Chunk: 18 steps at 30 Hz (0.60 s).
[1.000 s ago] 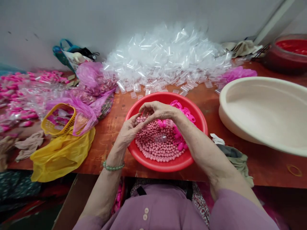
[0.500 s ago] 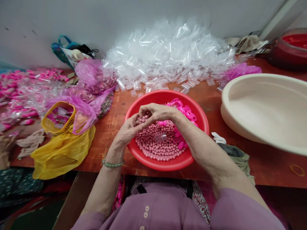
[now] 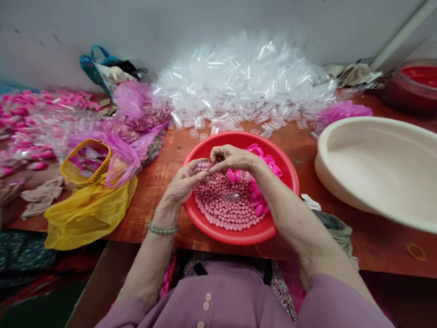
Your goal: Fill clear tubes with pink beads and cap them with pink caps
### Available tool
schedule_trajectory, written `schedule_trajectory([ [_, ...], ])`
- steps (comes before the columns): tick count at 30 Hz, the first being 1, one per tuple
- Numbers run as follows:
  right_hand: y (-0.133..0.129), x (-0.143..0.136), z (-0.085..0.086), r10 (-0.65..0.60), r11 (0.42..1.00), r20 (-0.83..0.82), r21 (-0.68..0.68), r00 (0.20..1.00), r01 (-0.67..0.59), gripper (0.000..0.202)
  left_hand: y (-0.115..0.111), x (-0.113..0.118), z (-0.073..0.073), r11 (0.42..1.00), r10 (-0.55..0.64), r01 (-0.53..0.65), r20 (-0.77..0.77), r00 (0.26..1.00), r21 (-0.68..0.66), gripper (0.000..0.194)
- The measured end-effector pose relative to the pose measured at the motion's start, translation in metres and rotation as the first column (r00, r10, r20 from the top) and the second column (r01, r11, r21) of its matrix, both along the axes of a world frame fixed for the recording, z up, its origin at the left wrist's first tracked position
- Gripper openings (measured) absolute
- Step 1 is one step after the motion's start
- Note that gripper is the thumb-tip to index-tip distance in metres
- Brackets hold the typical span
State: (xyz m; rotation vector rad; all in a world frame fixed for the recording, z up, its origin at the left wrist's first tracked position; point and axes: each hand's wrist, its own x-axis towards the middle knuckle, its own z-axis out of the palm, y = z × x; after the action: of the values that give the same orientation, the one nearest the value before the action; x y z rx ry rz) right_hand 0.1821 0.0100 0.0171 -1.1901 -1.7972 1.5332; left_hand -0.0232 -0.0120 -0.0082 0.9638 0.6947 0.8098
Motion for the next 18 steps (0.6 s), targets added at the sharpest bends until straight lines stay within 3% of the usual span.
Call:
schedule_trajectory([
  [3, 0.000, 0.006, 0.005, 0.034, 0.997, 0.234, 0.061, 0.972, -0.049, 0.046, 0.003, -0.004, 0.002, 0.999, -0.014, 0.018, 0.075, 0.997, -0.047, 0.051],
  [5, -0.005, 0.006, 0.008, 0.040, 0.987, 0.425, 0.122, 0.904, -0.101, 0.052, 0.005, -0.006, 0.003, 0.997, -0.028, 0.037, 0.119, 0.992, -0.071, 0.051],
  [9, -0.032, -0.007, 0.010, 0.122, 0.963, 0.747, 0.071, 0.653, -0.261, 0.042, 0.007, -0.009, 0.002, 0.994, -0.055, 0.069, 0.168, 0.984, -0.082, 0.055],
  [12, -0.053, -0.020, 0.002, 0.193, 0.945, 0.830, -0.014, 0.524, -0.327, 0.024, 0.006, -0.010, 0.003, 0.993, -0.084, 0.098, 0.184, 0.979, -0.068, 0.056],
  [15, -0.062, -0.024, -0.008, 0.181, 0.944, 0.838, -0.001, 0.515, -0.330, 0.017, 0.006, -0.010, 0.004, 0.993, -0.087, 0.101, 0.194, 0.977, -0.065, 0.050],
  [18, -0.059, -0.019, -0.012, 0.149, 0.953, 0.800, 0.041, 0.581, -0.301, 0.005, 0.005, -0.008, 0.002, 0.998, -0.046, 0.053, 0.158, 0.986, -0.040, 0.039],
])
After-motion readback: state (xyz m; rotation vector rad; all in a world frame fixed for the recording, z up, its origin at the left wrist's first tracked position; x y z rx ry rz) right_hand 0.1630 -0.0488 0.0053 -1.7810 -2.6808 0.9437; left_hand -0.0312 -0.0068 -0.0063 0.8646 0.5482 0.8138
